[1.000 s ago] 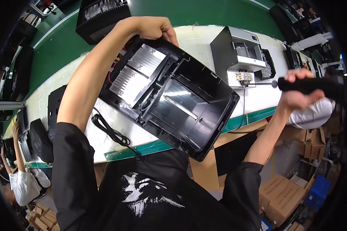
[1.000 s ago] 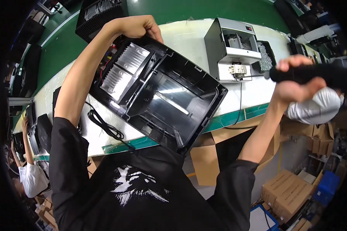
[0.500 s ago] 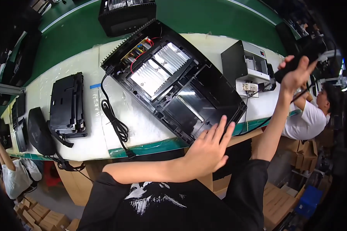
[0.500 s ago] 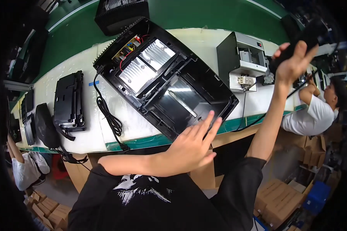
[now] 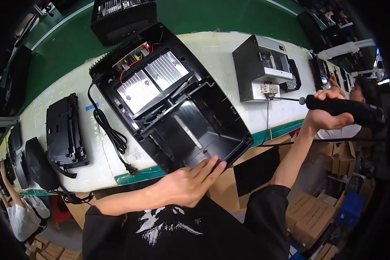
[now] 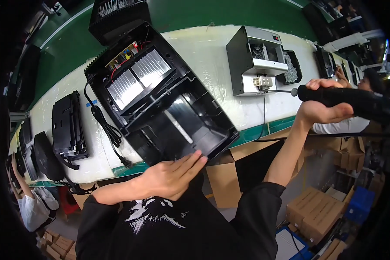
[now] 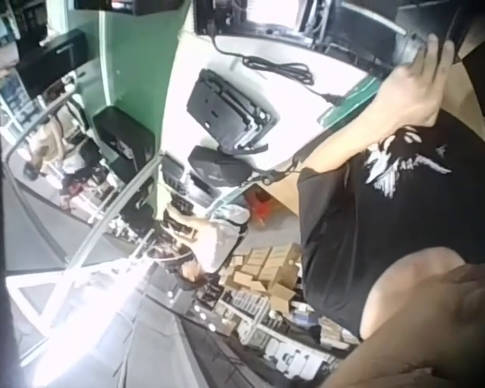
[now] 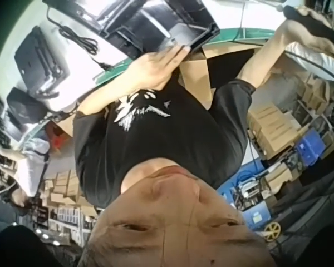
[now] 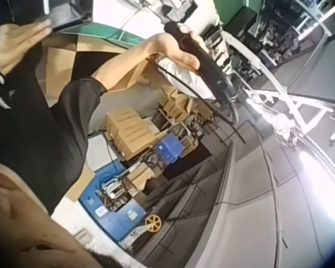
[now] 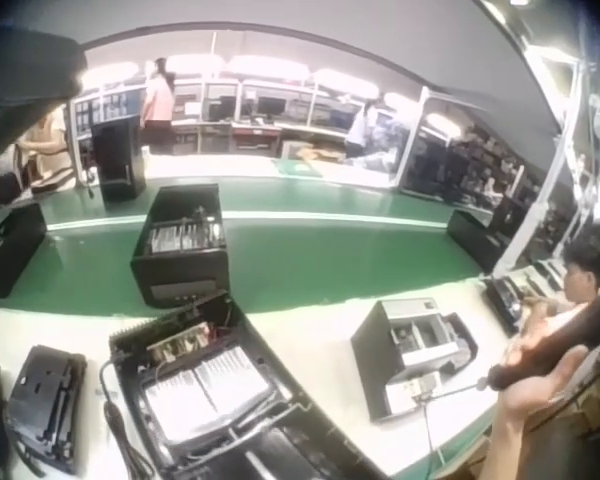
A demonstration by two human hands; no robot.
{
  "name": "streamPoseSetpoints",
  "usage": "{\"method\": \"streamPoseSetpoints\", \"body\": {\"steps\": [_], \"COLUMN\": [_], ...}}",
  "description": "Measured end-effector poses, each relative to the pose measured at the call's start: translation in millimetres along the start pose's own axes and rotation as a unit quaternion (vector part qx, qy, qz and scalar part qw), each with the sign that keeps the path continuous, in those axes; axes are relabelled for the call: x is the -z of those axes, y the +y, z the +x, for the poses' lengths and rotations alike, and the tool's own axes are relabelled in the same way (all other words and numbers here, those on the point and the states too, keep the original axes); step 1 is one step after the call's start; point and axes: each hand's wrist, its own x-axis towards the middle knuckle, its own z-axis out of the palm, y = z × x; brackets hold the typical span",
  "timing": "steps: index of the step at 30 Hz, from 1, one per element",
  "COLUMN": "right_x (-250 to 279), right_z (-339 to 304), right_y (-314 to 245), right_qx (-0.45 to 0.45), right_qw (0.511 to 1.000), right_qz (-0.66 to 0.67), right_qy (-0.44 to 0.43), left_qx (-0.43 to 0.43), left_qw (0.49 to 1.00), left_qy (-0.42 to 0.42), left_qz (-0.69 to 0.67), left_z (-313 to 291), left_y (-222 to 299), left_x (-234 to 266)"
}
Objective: The person assembles an electronic appliance housing by connecting wires, fitting an internal plastic partition into place, and driving screws with an electric screwdriver, then places the assembled housing onto the conveyor belt.
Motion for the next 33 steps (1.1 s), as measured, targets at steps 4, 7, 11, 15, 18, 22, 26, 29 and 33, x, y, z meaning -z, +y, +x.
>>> {"method": "streamPoseSetpoints", "body": {"steps": [4, 7, 11, 15, 18, 22, 26, 29, 33], "right_x": [25.1, 26.7, -10.7, -62.7, -63.7, -58.0, -23.9, -0.1, 39.0], "right_z": [-2.8, 10.4, 40.0, 45.1, 50.6, 35.2, 26.6, 29.4, 29.3], "right_y": [12.7, 7.3, 26.7, 23.8, 28.9, 19.6, -15.6, -80.0, -142.3], "right_qx": [-0.018, -0.033, -0.135, -0.047, -0.065, -0.104, -0.191, -0.211, -0.094], "right_qw": [0.997, 0.985, 0.98, 0.988, 0.983, 0.985, 0.973, 0.941, 0.949], "right_qz": [0.063, 0.108, 0.08, -0.034, -0.043, -0.072, -0.008, 0.178, 0.266], "right_qy": [-0.052, -0.13, -0.125, -0.146, -0.167, -0.114, -0.131, -0.193, -0.142], "left_qx": [-0.025, -0.022, 0.049, 0.111, 0.109, 0.104, 0.092, 0.104, 0.103], "left_qw": [0.998, 0.997, 0.992, 0.99, 0.993, 0.986, 0.983, 0.982, 0.981], "left_qy": [-0.052, -0.065, -0.097, -0.077, 0.019, 0.109, 0.146, 0.143, 0.148], "left_qz": [-0.005, -0.031, -0.07, -0.031, 0.034, 0.069, 0.07, 0.065, 0.067], "left_z": [-25.0, -36.3, -47.4, -46.0, -56.7, -62.9, -63.8, -59.3, -51.3], "left_y": [-13.3, -19.1, -15.5, 5.0, 10.9, 6.1, 1.4, -8.5, -26.6], "left_x": [22.7, 49.1, 62.0, 58.4, 41.4, 29.6, 27.5, 37.3, 40.8]}}
